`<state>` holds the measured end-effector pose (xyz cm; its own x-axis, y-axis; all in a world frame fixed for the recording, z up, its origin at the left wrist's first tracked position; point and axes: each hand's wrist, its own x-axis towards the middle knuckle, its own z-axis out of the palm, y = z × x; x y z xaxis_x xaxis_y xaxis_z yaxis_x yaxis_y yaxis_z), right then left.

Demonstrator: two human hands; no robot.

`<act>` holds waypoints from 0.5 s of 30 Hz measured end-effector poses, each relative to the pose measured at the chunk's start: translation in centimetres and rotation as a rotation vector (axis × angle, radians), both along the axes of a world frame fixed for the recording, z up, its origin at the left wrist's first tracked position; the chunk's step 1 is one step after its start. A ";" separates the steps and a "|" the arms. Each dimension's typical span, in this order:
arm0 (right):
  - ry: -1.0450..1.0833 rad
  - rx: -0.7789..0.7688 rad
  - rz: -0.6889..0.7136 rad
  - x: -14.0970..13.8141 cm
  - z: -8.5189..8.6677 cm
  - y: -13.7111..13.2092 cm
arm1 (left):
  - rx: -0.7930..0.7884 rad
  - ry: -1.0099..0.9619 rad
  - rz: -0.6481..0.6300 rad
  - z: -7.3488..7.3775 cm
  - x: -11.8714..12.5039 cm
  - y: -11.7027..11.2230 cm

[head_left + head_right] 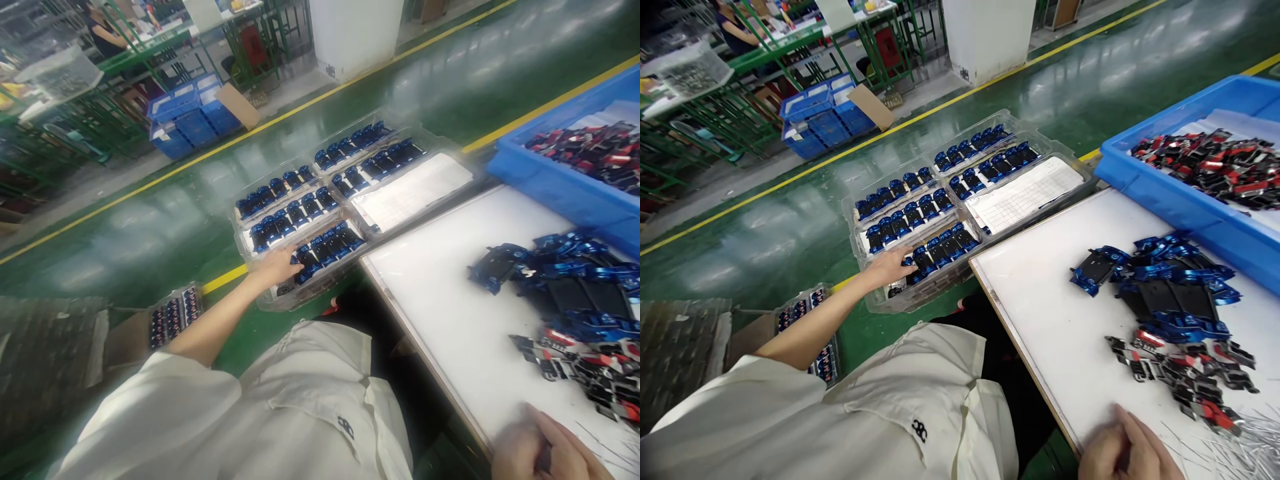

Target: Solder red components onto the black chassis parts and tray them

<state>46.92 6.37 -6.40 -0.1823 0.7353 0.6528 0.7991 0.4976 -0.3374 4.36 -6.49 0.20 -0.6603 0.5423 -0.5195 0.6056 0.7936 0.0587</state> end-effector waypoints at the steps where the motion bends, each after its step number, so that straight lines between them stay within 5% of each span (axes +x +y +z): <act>1: -0.020 0.053 -0.029 -0.5 0.4 -0.2 | -0.009 0.014 -0.006 0.0 0.3 0.4; 15: -0.050 0.139 0.005 -1.6 1.6 -0.7 | -0.005 -0.066 -0.126 0.9 -0.8 1.9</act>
